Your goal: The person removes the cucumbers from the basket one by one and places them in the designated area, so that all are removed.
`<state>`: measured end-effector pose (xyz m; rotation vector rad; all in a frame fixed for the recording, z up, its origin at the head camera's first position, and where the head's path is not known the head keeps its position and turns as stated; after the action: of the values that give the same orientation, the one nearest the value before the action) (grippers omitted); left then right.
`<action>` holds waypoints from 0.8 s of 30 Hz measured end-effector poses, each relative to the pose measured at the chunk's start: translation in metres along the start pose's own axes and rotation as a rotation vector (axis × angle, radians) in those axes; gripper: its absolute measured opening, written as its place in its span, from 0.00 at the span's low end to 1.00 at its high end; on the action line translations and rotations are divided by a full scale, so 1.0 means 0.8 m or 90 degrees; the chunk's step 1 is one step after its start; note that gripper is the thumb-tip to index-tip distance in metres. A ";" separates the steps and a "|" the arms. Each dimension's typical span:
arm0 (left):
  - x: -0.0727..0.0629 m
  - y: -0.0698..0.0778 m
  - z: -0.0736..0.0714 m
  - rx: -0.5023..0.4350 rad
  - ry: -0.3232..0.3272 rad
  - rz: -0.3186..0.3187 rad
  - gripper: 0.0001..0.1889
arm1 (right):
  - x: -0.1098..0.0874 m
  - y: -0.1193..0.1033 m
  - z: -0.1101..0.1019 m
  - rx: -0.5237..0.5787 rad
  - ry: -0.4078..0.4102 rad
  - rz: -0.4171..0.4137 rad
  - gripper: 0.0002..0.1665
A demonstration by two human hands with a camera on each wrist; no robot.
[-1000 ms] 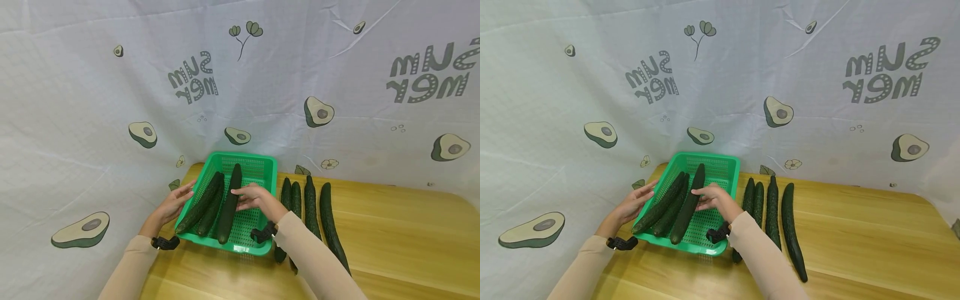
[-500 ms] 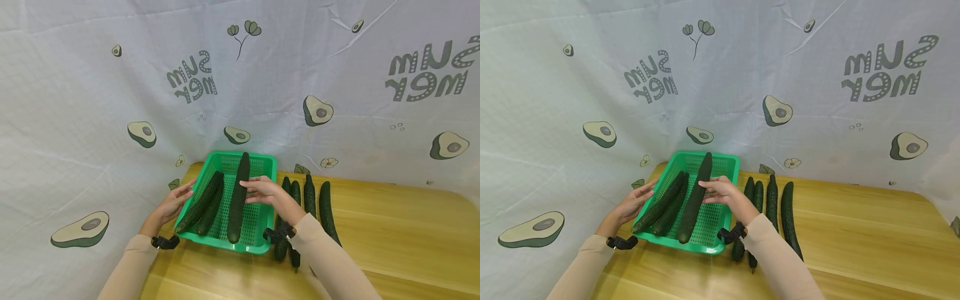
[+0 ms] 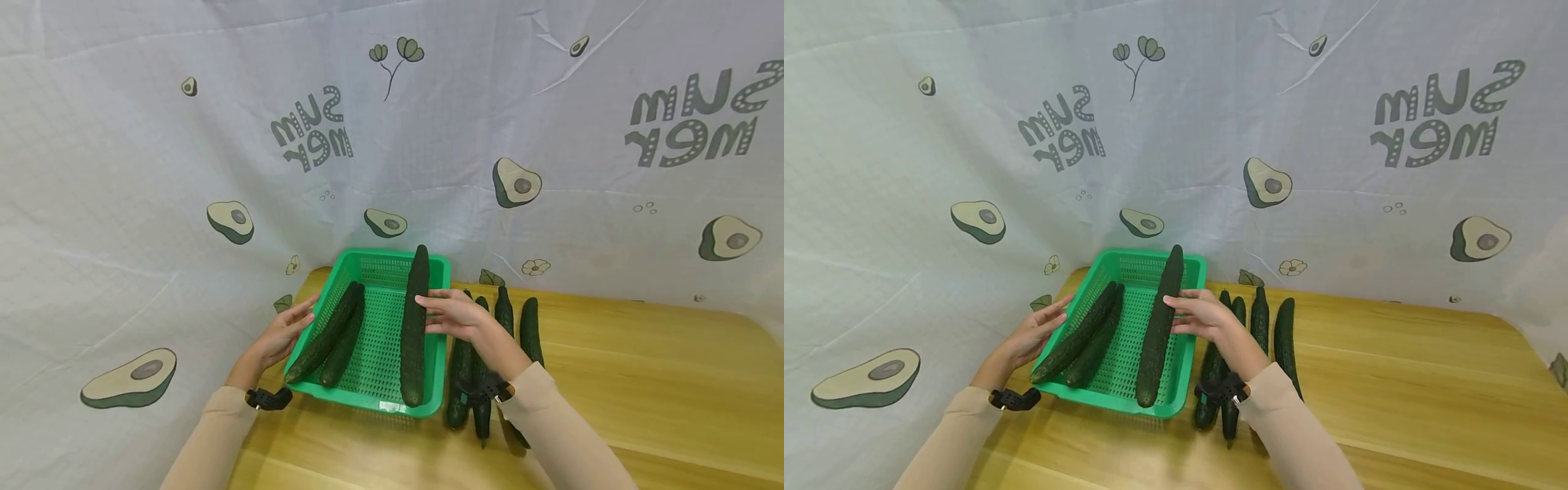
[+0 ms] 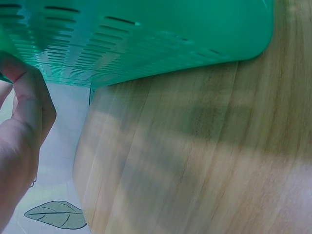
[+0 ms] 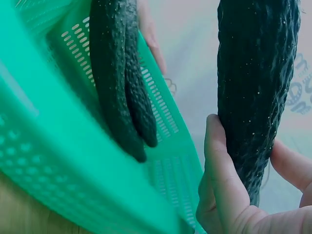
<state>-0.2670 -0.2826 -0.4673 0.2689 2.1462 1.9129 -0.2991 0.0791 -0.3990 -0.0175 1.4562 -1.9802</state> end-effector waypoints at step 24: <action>0.001 -0.003 0.000 0.003 0.002 0.000 0.31 | -0.056 -0.008 -0.068 -0.017 -0.001 -0.053 0.50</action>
<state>-0.2679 -0.2823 -0.4695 0.2669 2.1536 1.9092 -0.2888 0.1489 -0.3980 -0.0938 1.5028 -2.0265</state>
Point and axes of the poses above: each hand's wrist, its own x-axis towards the middle knuckle, its own z-axis out of the palm, y = z × x, the point moved 2 cm from there along x, towards the middle knuckle, and after that the axes turned 3 degrees about x, right-handed, at the moved point
